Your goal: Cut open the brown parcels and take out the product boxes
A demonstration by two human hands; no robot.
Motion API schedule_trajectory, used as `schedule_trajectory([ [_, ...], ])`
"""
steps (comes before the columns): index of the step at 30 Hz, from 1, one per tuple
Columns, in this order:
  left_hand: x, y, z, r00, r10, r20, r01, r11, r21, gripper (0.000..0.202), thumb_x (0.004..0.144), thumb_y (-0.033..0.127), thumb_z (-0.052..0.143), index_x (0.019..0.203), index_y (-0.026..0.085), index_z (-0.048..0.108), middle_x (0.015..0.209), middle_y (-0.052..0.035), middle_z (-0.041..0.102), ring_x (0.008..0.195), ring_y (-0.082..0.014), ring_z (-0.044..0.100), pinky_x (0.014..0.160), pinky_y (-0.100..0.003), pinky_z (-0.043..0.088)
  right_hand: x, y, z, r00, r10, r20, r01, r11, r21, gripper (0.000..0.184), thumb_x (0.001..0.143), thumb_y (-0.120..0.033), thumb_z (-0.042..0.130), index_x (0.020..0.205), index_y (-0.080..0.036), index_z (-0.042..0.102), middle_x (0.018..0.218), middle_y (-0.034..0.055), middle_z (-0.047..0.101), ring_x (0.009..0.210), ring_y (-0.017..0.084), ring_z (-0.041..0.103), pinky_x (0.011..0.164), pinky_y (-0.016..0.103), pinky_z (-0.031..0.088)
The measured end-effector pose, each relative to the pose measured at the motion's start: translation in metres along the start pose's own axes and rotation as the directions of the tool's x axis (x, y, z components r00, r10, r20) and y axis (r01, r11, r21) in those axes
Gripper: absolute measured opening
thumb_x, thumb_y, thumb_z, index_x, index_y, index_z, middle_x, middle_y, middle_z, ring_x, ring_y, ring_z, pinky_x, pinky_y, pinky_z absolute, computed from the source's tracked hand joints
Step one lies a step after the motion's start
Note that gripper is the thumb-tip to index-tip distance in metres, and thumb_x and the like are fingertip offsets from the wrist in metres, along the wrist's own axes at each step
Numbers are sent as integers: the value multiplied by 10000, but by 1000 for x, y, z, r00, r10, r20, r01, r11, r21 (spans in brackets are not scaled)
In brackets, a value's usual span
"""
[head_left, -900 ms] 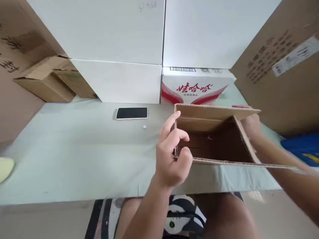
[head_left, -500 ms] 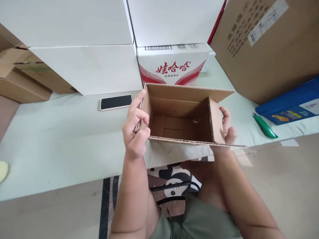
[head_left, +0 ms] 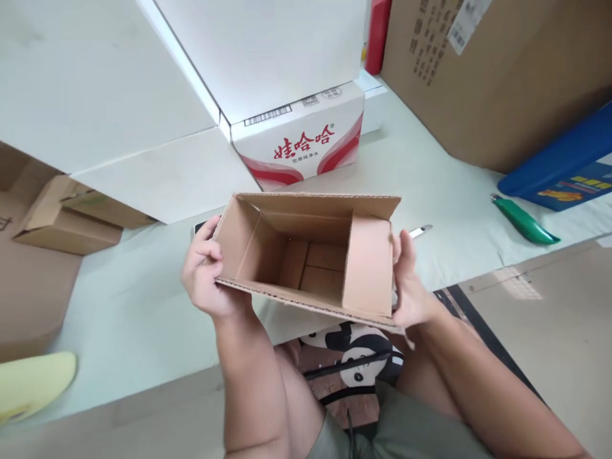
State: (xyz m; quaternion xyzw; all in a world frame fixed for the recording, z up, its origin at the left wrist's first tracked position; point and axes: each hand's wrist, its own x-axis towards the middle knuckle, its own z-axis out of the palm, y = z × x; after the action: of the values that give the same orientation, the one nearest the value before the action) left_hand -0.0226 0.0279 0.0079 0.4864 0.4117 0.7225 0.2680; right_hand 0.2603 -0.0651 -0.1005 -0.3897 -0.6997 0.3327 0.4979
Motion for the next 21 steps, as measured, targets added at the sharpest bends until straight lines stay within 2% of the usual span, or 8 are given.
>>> schedule_trajectory([
  [3, 1, -1, 7, 999, 29, 20, -28, 1000, -14, 82, 635, 288, 546, 648, 223, 498, 1066, -62, 735, 1168, -305, 668, 1119, -467, 496, -6, 4, -2, 1000, 3, -12, -4, 996, -91, 1508, 671, -634, 923, 1663, -498, -204, 1819, 35, -44, 1697, 399, 119, 1357, 625, 241],
  [6, -5, -6, 14, 980, 90, -177, -109, 989, -101, 237, 771, 411, 539, 943, 251, 577, 1080, -44, 656, 1123, -259, 658, 1030, -417, 537, -7, 11, -3, 998, -11, -69, 7, 998, -56, 1497, 664, -621, 924, 1665, -481, -180, 1776, 89, 148, 1650, 403, 275, 1328, 647, 300],
  [9, -11, -15, 12, 961, -89, -261, 35, 978, -204, 433, 810, 472, 519, 1219, 330, 507, 1130, -23, 606, 966, -212, 679, 860, -363, 561, -1, 13, -5, 972, 67, -225, -67, 998, 8, 1479, 624, -714, 906, 1659, -465, -120, 1695, 126, 303, 1569, 389, 420, 1287, 642, 374],
  [12, -14, -28, 5, 953, -224, -202, 188, 965, -183, 502, 785, 497, 549, 1261, 348, 495, 1146, -27, 581, 935, -208, 707, 821, -339, 548, 10, 6, -11, 839, 200, -506, -148, 979, 141, 1454, 584, -774, 897, 1647, -407, -25, 1558, 144, 475, 1438, 365, 556, 1209, 643, 462],
  [15, -15, -41, -1, 941, -287, -180, 259, 952, -163, 518, 762, 499, 591, 1246, 329, 512, 1131, -31, 571, 908, -195, 714, 820, -322, 534, 19, -8, -27, 635, 232, -737, -43, 963, 266, 1266, 596, -681, 922, 1580, -376, 186, 1465, 96, 578, 1366, 317, 614, 1186, 606, 494],
  [17, -17, -47, -4, 931, -331, -156, 307, 939, -158, 546, 758, 502, 608, 1266, 322, 522, 1119, -34, 574, 879, -181, 714, 807, -311, 530, 23, -20, -44, 526, 207, -825, 12, 968, 251, 1113, 611, -577, 915, 1516, -387, 296, 1472, 50, 588, 1397, 285, 602, 1221, 566, 474],
  [19, -19, -50, -8, 923, -365, -121, 346, 926, -154, 578, 757, 510, 613, 1295, 315, 527, 1110, -35, 581, 865, -172, 711, 794, -303, 530, 29, -31, -65, 472, 198, -859, -51, 979, 198, 1101, 654, -499, 868, 1555, -420, 240, 1511, 24, 576, 1434, 271, 581, 1239, 550, 464],
  [21, -20, -50, -12, 914, -397, -84, 381, 911, -157, 566, 758, 522, 604, 1272, 292, 548, 1072, -29, 596, 861, -167, 707, 800, -299, 533, 42, -39, -87, 478, 169, -862, -174, 980, 96, 1226, 690, -462, 815, 1641, -403, 43, 1554, 52, 560, 1446, 285, 578, 1241, 547, 467],
])
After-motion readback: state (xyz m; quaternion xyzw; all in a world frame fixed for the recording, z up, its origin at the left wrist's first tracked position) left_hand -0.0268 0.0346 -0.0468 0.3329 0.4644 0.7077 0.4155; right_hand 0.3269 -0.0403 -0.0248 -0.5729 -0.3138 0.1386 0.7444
